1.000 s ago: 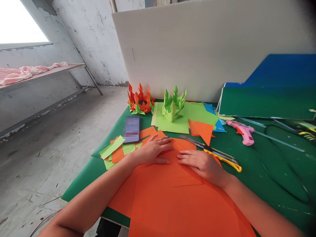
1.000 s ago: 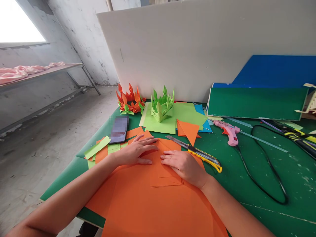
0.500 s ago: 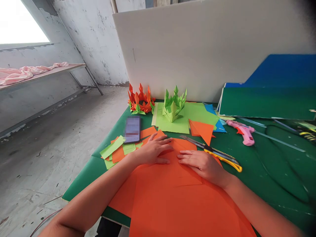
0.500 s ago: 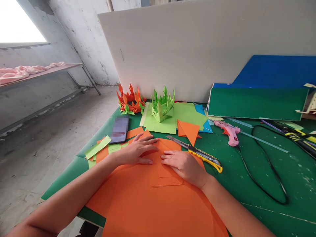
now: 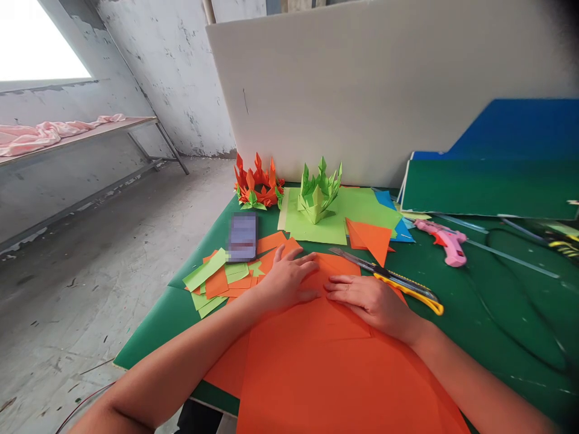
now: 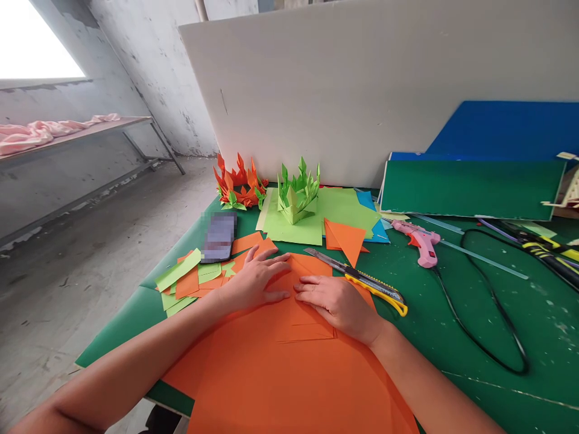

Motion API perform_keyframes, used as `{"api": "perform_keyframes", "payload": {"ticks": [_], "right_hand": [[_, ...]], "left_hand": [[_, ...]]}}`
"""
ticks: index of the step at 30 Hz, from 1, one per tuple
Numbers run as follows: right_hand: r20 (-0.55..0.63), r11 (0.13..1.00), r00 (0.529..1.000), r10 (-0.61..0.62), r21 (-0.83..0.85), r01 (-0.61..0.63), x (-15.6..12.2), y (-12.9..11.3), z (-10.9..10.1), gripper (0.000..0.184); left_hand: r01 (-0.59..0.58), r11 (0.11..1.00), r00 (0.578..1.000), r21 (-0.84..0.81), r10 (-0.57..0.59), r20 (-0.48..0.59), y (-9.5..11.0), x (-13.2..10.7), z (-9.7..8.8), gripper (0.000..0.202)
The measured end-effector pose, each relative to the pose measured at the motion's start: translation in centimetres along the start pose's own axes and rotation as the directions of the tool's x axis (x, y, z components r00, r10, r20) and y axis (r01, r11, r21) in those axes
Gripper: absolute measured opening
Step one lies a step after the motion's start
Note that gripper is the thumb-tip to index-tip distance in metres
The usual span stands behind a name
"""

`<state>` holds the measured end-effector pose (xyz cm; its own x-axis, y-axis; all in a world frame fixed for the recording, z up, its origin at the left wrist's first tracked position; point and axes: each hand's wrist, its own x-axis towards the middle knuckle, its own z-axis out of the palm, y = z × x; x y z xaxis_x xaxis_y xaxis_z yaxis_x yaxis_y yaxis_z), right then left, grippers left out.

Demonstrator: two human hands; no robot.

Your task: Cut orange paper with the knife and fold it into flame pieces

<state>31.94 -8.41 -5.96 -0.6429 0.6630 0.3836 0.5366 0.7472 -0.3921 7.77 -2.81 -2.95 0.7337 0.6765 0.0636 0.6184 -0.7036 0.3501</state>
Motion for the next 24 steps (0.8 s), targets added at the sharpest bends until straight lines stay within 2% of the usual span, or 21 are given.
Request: {"api": "perform_keyframes", "payload": {"ticks": [7, 13, 15, 19, 24], "right_hand": [[-0.005, 1.0, 1.0, 0.004, -0.001, -0.004, 0.0, 0.0, 0.0, 0.03], [-0.023, 1.0, 1.0, 0.013, 0.019, -0.012, 0.2, -0.2, 0.1, 0.028], [-0.038, 0.999, 0.998, 0.044, 0.03, -0.043, 0.3, -0.4, 0.1, 0.025], [-0.104, 0.986, 0.981, 0.165, -0.003, -0.166, 1.1, -0.8, 0.5, 0.021], [-0.067, 0.961, 0.966, 0.248, -0.109, -0.254, 1.9, -1.3, 0.9, 0.017]], "left_hand": [[-0.01, 1.0, 1.0, 0.03, 0.01, -0.03, 0.2, -0.1, 0.1, 0.044], [-0.004, 0.993, 0.994, 0.12, 0.017, -0.104, 0.5, -0.3, 0.7, 0.035], [0.018, 0.99, 0.992, 0.138, 0.0, -0.129, 0.6, -0.3, 0.9, 0.037], [0.038, 0.993, 0.988, 0.11, -0.021, -0.153, 0.8, -0.2, 0.9, 0.056], [0.036, 0.996, 0.988, 0.077, -0.025, -0.15, 0.7, 0.1, 0.9, 0.061]]}}
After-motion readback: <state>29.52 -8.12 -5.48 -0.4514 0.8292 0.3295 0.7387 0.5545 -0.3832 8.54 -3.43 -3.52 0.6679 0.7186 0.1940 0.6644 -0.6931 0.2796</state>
